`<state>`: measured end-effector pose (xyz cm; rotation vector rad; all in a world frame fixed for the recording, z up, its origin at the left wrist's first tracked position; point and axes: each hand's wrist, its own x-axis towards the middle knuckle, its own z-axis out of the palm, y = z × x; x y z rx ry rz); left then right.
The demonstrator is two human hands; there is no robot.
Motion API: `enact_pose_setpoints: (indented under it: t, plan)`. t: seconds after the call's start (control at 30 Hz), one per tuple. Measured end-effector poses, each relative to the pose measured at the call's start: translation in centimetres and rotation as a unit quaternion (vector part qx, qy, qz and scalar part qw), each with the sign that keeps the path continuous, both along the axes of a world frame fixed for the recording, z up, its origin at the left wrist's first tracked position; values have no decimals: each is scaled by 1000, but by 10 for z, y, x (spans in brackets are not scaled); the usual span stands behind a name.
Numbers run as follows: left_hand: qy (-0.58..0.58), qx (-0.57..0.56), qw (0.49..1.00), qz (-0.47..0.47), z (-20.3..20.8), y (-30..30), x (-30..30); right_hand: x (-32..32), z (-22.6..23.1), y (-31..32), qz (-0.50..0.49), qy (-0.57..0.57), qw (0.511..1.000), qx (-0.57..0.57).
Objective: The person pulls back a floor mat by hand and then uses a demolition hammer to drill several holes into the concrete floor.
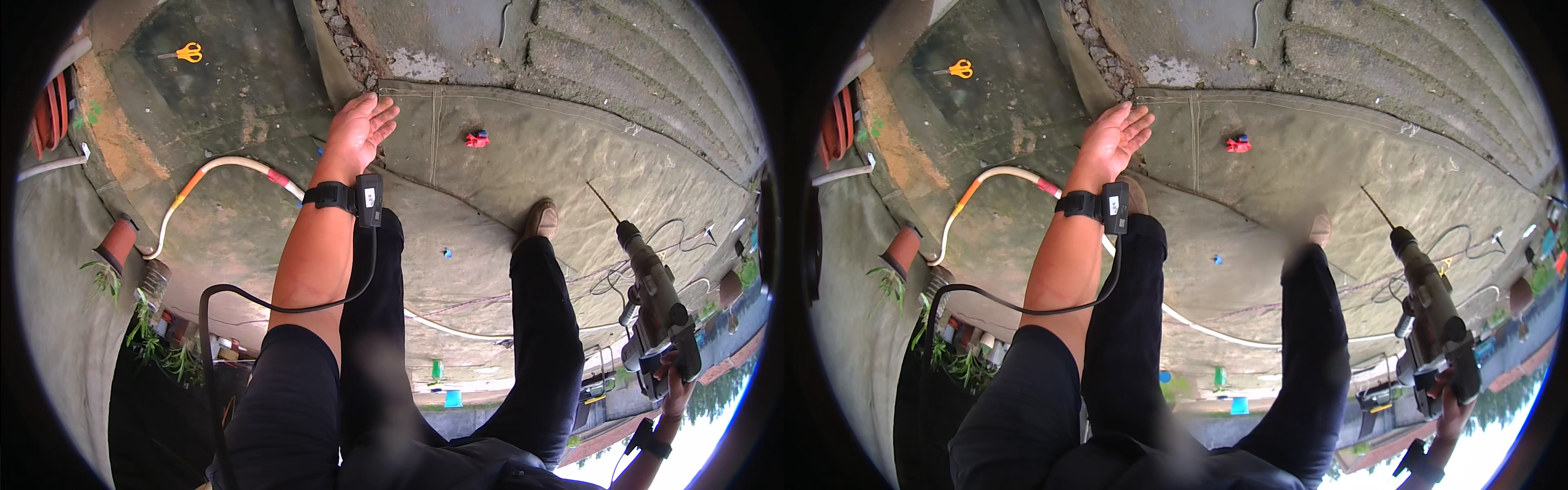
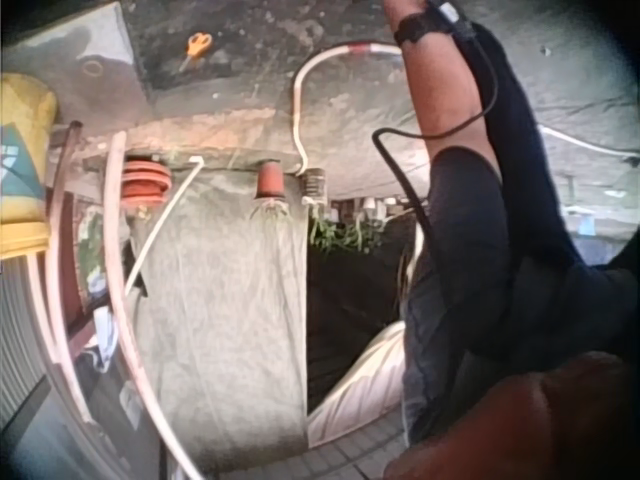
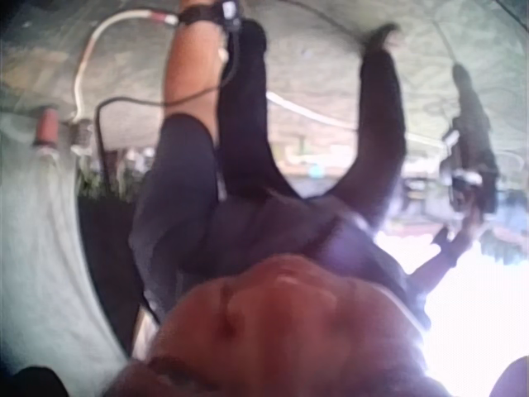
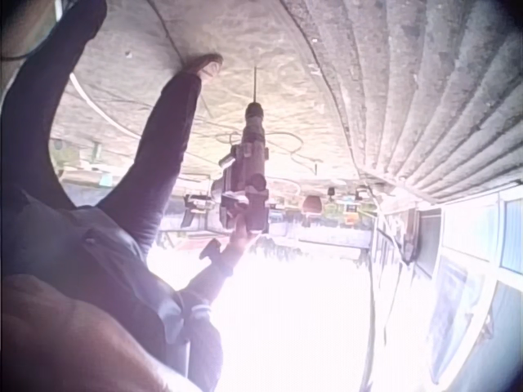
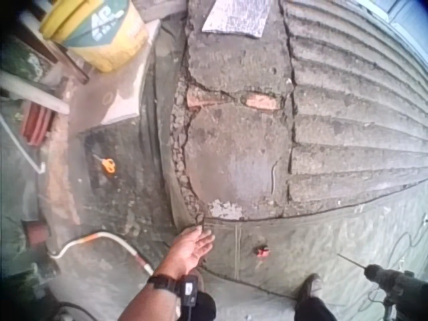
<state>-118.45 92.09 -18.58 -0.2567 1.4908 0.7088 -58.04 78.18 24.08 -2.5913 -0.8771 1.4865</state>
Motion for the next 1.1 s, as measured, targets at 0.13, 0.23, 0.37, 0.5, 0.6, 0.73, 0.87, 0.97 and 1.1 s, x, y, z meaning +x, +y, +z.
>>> enact_pose_setpoints:
  t: [0.13, 0.23, 0.37, 0.5, 0.6, 0.73, 0.87, 0.97, 1.1]
  plan:
    - [9, -11, 999, -30, -5, -5, 10, 0, 0, 1, 4, 1, 1000, -3]
    - [48, -11, 994, -93, -9, -8, 22, -2, 0, -1, -5, -5, 1000, 0]
    - [241, 82, 925, -281, -31, -8, 24, 4, -1, -6, -2, 9, 1000, 10]
    - [304, 133, 819, -469, -30, 0, 36, 9, 3, -13, -3, 18, 1000, 8]
    - [269, 162, 846, -431, -40, -3, 39, 10, 1, -11, 1, 26, 1000, 14]
    - [241, 147, 868, -409, -39, -6, 44, 5, 1, -12, -9, 23, 999, 22]
    - [287, 161, 823, -463, -38, -13, 47, 5, 1, -12, -10, 23, 999, 26]
    - [288, 160, 824, -462, -37, -14, 46, 3, 0, -9, -12, 14, 1000, 13]
    - [294, 167, 797, -501, -35, -15, 44, 1, -1, -5, 0, 26, 1000, 13]
